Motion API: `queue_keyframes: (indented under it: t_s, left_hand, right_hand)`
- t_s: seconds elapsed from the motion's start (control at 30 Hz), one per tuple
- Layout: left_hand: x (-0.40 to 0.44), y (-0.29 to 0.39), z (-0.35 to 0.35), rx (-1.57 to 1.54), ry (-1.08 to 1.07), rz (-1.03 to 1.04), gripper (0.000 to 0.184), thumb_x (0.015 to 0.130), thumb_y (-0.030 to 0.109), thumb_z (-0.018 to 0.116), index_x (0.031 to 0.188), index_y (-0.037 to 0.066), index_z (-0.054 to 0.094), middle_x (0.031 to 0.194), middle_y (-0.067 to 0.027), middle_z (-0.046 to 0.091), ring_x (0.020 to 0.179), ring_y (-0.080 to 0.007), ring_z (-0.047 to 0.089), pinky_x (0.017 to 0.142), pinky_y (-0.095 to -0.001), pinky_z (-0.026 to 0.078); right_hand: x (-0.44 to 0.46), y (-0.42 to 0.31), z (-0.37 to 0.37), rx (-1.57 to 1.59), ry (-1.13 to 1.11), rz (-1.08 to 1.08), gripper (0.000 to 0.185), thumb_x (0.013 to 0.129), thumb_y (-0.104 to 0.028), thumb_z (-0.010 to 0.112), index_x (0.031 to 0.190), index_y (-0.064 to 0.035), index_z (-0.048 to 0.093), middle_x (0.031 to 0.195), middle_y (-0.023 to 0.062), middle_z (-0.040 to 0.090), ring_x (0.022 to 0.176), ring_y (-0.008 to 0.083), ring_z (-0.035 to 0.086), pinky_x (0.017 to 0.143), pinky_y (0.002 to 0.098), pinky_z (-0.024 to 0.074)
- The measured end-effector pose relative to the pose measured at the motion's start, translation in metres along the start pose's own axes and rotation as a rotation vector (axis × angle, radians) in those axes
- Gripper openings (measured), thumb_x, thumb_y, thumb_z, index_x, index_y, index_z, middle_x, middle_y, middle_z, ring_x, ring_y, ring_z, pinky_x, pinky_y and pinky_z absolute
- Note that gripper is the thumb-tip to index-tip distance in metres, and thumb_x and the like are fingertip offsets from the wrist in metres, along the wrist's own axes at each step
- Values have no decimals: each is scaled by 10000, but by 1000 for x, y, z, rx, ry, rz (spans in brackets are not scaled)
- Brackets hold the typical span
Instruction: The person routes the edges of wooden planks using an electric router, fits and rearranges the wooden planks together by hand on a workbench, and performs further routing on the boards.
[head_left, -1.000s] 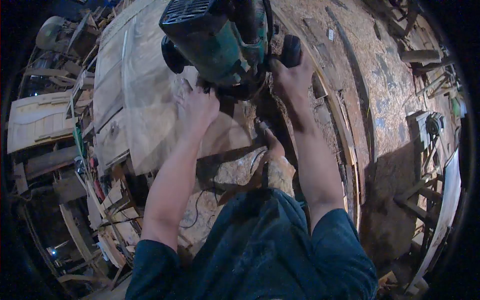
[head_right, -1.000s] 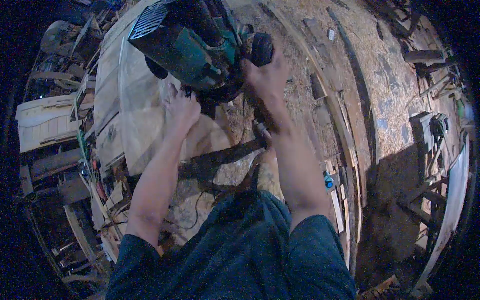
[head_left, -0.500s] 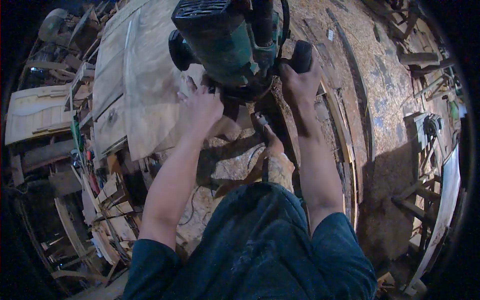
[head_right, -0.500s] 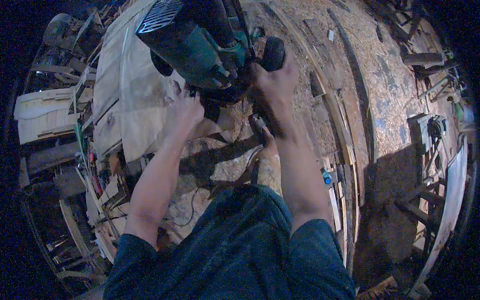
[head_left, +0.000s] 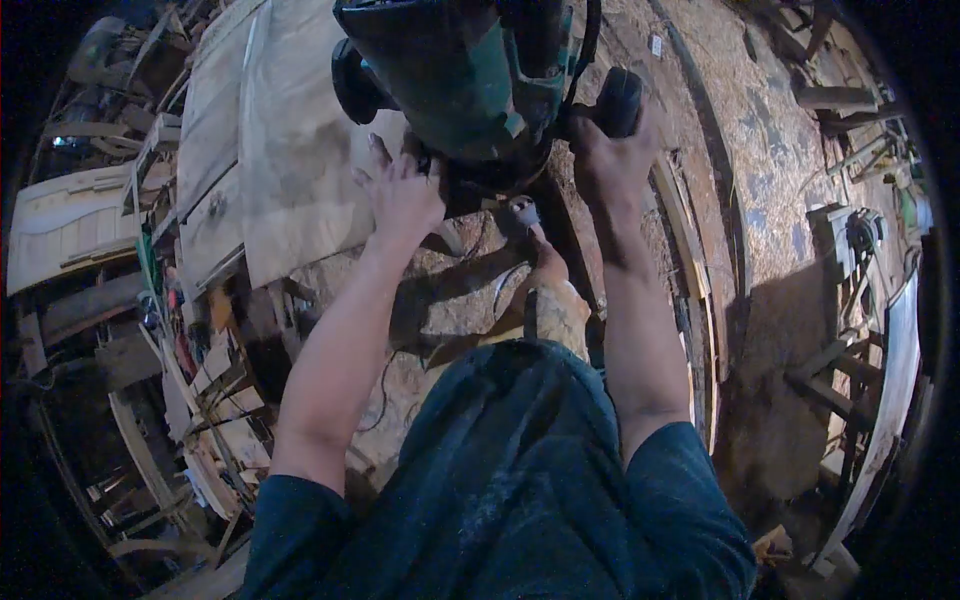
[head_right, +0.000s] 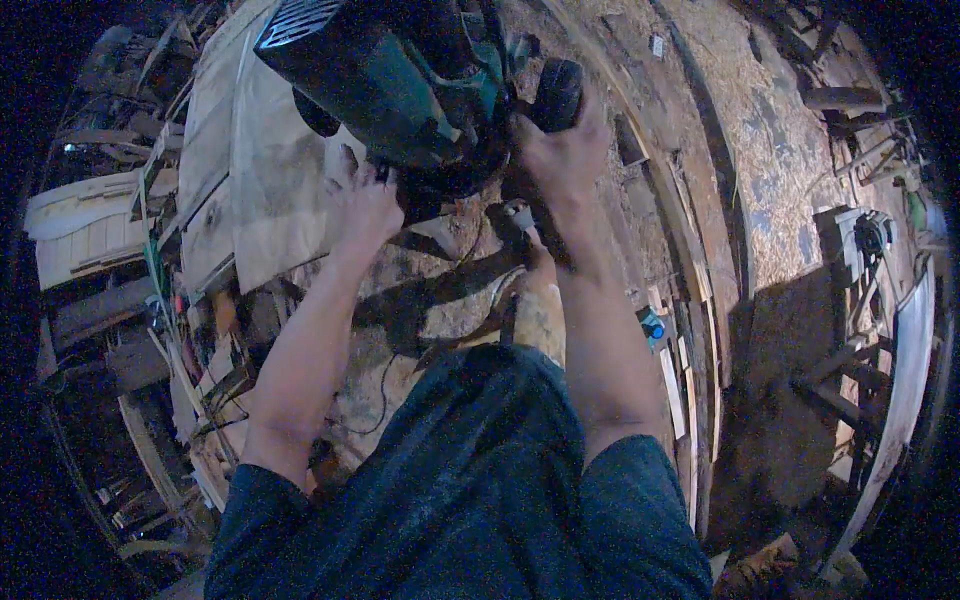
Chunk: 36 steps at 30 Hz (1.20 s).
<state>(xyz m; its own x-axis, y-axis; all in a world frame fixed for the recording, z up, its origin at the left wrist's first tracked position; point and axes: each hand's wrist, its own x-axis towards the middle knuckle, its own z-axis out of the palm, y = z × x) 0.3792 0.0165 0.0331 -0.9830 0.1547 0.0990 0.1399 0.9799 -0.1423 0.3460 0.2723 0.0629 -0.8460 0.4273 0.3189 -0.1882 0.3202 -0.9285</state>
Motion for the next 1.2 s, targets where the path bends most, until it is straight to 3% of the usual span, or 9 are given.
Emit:
queue_keyframes:
  t_s: [0.17, 0.37, 0.57, 0.67, 0.77, 0.83, 1.2]
  left_hand:
    - [-14, -1, -3, 44, -20, 29, 331, 913, 308, 512, 1210, 278, 655, 1397, -151, 483, 1362, -551, 239, 951, -828, 168]
    - [-21, -3, 5, -9, -108, -3, 387, 936, 347, 503, 1297, 240, 594, 1451, -113, 435, 1376, -522, 238, 939, -827, 182]
    - [-38, -1, 8, -119, 142, 46, 439, 942, 367, 509, 1295, 116, 577, 1517, -74, 350, 1377, -516, 239, 945, -815, 197]
    - [-45, 2, -18, 39, -99, 93, 461, 943, 379, 506, 1301, 94, 563, 1537, -61, 315, 1371, -521, 241, 942, -810, 207]
    - [-47, -6, 17, -94, 126, 70, 465, 944, 396, 501, 1314, 121, 556, 1555, -53, 284, 1377, -522, 225, 940, -815, 199]
    - [-51, -5, 18, -139, 172, 72, 479, 948, 419, 489, 1326, 130, 548, 1565, -40, 267, 1386, -512, 214, 950, -812, 191]
    - [-46, -5, 2, -122, -83, 25, 595, 960, 518, 421, 1433, 158, 432, 1572, -20, 265, 1412, -477, 175, 1025, -774, 138]
  right_hand:
    - [-14, -11, -8, 70, -41, 22, 597, 615, -143, 848, 1142, -4, 605, 961, 136, 687, 861, 244, 662, 798, 359, 520]
    - [-26, -12, -12, 100, 1, 95, 503, 626, -107, 818, 1070, 14, 616, 920, 123, 668, 796, 197, 631, 754, 329, 516]
    - [-47, -35, -23, 169, 13, 102, 408, 653, -71, 783, 1012, 12, 608, 836, 92, 658, 745, 181, 618, 694, 314, 509]
    - [-52, -35, -29, 50, 17, 109, 364, 668, -46, 763, 989, 6, 599, 827, 83, 655, 746, 162, 622, 680, 305, 510]
    - [-63, -49, -32, 134, 34, 63, 156, 763, -5, 675, 875, -11, 567, 715, 55, 617, 582, 124, 579, 524, 268, 467]
    - [-68, -45, -33, 98, 39, 67, 148, 765, -6, 668, 873, -9, 567, 710, 55, 614, 574, 124, 577, 521, 268, 468]
    - [-85, -45, -39, 43, 111, -14, 153, 757, 20, 618, 890, -14, 552, 734, 71, 630, 574, 133, 589, 517, 264, 480]
